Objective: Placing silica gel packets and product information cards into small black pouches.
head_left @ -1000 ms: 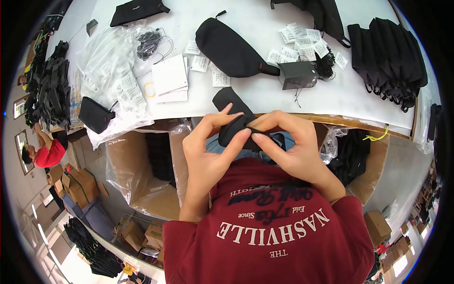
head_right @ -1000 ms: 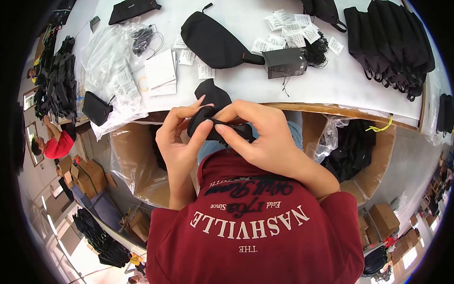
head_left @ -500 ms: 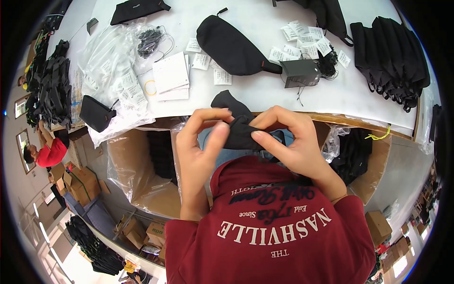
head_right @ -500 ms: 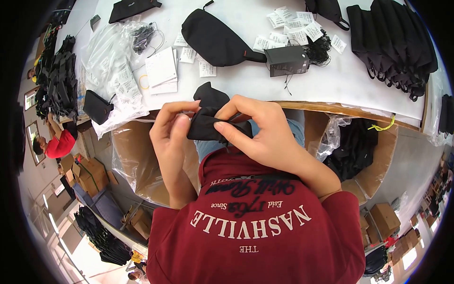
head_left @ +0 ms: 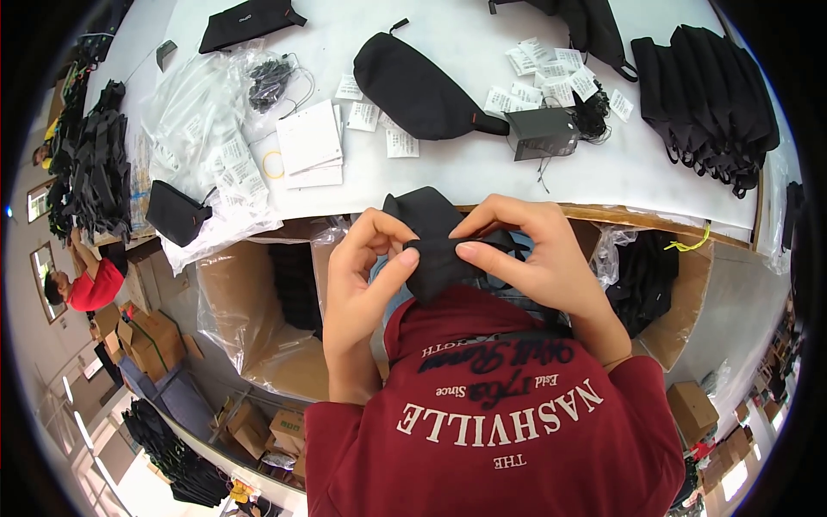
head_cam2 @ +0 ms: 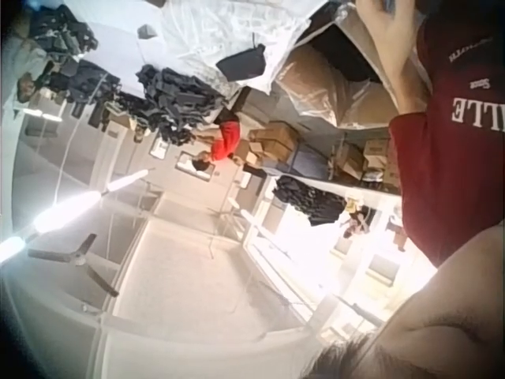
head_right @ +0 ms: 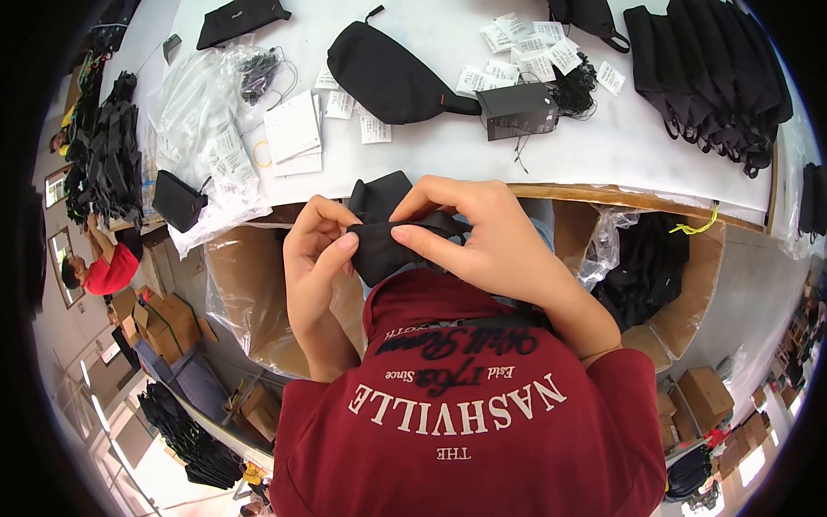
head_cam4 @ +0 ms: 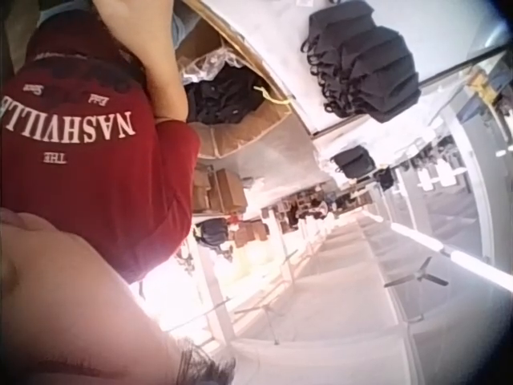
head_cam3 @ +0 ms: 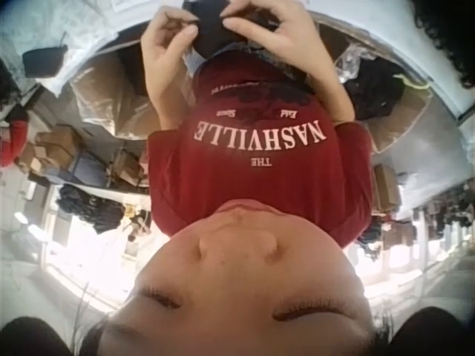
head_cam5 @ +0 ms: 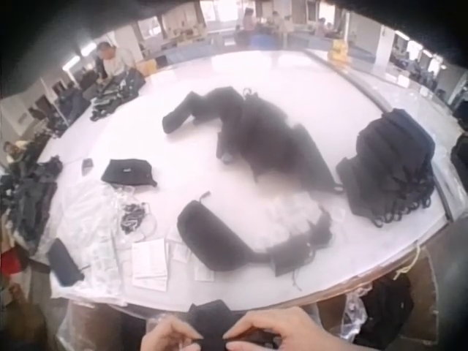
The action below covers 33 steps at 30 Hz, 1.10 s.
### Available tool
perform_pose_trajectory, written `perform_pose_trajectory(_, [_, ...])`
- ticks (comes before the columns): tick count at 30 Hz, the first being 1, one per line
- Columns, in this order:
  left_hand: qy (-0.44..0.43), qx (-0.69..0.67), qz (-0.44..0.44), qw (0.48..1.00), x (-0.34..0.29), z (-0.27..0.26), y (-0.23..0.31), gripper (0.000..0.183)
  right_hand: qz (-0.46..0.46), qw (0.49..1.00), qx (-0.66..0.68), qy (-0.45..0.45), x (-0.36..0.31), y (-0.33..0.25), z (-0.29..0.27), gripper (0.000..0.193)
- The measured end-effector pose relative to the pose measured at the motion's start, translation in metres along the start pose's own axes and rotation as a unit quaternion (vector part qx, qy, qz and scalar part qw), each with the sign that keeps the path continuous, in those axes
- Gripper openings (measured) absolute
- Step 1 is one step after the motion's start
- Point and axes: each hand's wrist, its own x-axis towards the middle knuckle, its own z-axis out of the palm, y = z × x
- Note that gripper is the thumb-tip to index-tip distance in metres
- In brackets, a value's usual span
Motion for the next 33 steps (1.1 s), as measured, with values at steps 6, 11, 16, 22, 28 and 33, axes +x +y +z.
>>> perform_pose_trajectory(6, [-0.032,0.038,-0.004,0.999,-0.002,0.005,-0.003,0.015,-0.007,1.000,-0.006,-0.008,0.001,-0.001,-0.001,0.011])
perform_pose_trajectory(11, [-0.077,0.140,0.031,0.987,-0.001,0.004,-0.003,0.018,-0.002,0.999,-0.010,-0.040,0.001,0.004,0.003,0.010])
perform_pose_trajectory(16, [-0.111,0.072,0.019,0.991,0.000,-0.001,-0.005,0.017,0.003,0.999,-0.023,-0.044,0.003,-0.001,0.000,0.010])
perform_pose_trajectory(22, [-0.106,0.160,0.030,0.981,0.001,0.003,-0.005,0.019,-0.040,0.997,-0.041,-0.044,0.003,0.007,0.001,0.012])
perform_pose_trajectory(28, [-0.117,0.132,0.070,0.982,0.003,-0.004,-0.001,0.041,-0.008,1.000,0.001,0.014,0.004,0.003,-0.003,0.010])
perform_pose_trajectory(33, [0.037,0.215,0.241,0.946,0.012,0.015,-0.026,0.058,0.023,0.987,0.131,0.090,-0.002,0.005,0.004,0.012])
